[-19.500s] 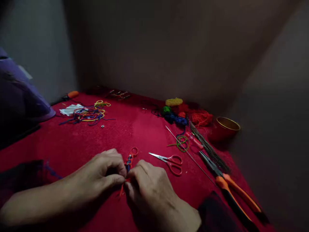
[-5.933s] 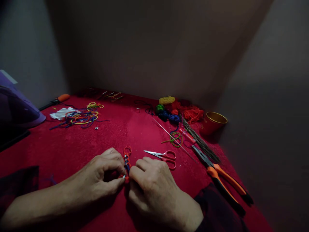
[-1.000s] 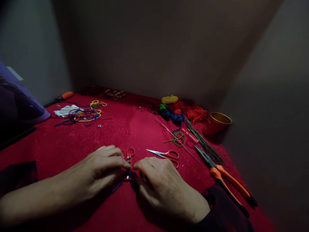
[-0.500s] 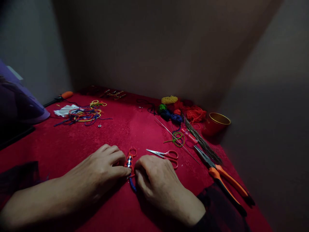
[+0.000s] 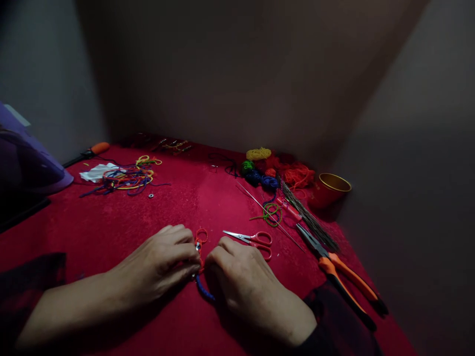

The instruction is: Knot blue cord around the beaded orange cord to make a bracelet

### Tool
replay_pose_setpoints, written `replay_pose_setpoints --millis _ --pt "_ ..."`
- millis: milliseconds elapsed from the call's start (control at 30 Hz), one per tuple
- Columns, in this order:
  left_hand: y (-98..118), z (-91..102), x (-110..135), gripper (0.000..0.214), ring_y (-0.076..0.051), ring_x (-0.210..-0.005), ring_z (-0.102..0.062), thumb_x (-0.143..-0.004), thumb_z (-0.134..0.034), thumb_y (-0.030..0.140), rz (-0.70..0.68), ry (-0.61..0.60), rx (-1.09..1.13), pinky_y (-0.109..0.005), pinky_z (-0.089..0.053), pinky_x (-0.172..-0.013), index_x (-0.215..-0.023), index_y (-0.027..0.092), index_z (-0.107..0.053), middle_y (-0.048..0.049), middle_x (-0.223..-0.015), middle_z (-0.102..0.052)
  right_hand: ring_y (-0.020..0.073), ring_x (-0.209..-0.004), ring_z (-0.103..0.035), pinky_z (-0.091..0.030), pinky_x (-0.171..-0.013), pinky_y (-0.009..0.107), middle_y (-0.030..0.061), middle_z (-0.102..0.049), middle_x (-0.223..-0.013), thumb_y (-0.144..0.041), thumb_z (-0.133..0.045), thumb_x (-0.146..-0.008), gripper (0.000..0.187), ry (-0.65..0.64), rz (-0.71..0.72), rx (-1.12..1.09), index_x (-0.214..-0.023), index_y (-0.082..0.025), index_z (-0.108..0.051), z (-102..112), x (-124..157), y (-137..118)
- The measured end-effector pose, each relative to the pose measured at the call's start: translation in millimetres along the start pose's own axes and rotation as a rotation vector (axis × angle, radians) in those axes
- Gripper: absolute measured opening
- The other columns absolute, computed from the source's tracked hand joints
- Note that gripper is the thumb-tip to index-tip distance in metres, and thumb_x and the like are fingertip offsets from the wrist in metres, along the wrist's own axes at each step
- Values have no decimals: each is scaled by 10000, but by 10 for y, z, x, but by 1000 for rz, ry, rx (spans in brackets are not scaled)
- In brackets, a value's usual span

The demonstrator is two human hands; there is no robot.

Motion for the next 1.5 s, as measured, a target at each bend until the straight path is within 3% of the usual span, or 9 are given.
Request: replay_pose_setpoints --millis 167,333,567,733,933,1200,1500 --pt "1 -24 -43 121 -167 -757 -475 -826 -508 68 88 49 117 -301 -375 -701 -782 166 -563 -18 -790 -558 169 -746 -481 -388 -667 299 41 -549 -885 -28 -438 -887 188 42 -14 -39 -889 -181 -548 -3 9 6" --pt "8 -33 -19 186 -192 -822 -486 -877 -454 106 54 -19 85 -330 -387 -753 -891 190 -619 -41 -883 -580 159 -702 -478 -390 -659 291 26 -562 -840 -29 -438 -886 177 83 -53 -128 -878 -187 -517 -19 -6 11" --pt "0 -39 -30 122 -184 -783 -470 -854 -488 87 58 -14 59 -320 -370 -717 -819 173 -567 -28 -841 -559 157 -698 -505 -393 -650 282 18 -575 -793 -20 -485 -845 169 202 -33 -199 -846 -187 -512 -73 -60 34" --pt "-19 -63 -39 136 -168 -737 -456 -871 -494 88 53 18 110 -313 -342 -697 -775 172 -538 -4 -778 -531 165 -690 -499 -392 -627 284 35 -549 -788 -54 -484 -861 142 276 -71 -132 -802 -181 -508 -89 -91 29" --pt "-45 -80 -29 116 -169 -770 -467 -871 -514 88 53 56 158 -314 -341 -733 -806 176 -552 0 -798 -541 175 -696 -510 -392 -621 296 50 -549 -803 -117 -506 -884 114 234 -109 -30 -810 -170 -574 -99 -86 -25" --pt "-58 -86 -32 93 -177 -787 -486 -846 -543 93 96 46 211 -322 -353 -743 -843 180 -575 -3 -822 -570 165 -724 -523 -404 -659 291 32 -576 -802 -114 -518 -878 142 200 -103 -134 -821 -191 -623 -78 -75 -64" --pt "-45 -59 -23 109 -181 -770 -481 -838 -493 76 124 38 226 -321 -372 -718 -831 173 -544 -21 -830 -571 172 -727 -529 -393 -665 297 26 -576 -813 -144 -565 -840 69 245 -205 -64 -818 -195 -606 -116 -76 -85"
Point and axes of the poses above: each hand's wrist, its own x-axis away from the middle knuckle, its own z-axis out of the back of the hand, y = z × x, the point moved 3 cm from there along -x, towards the middle knuckle
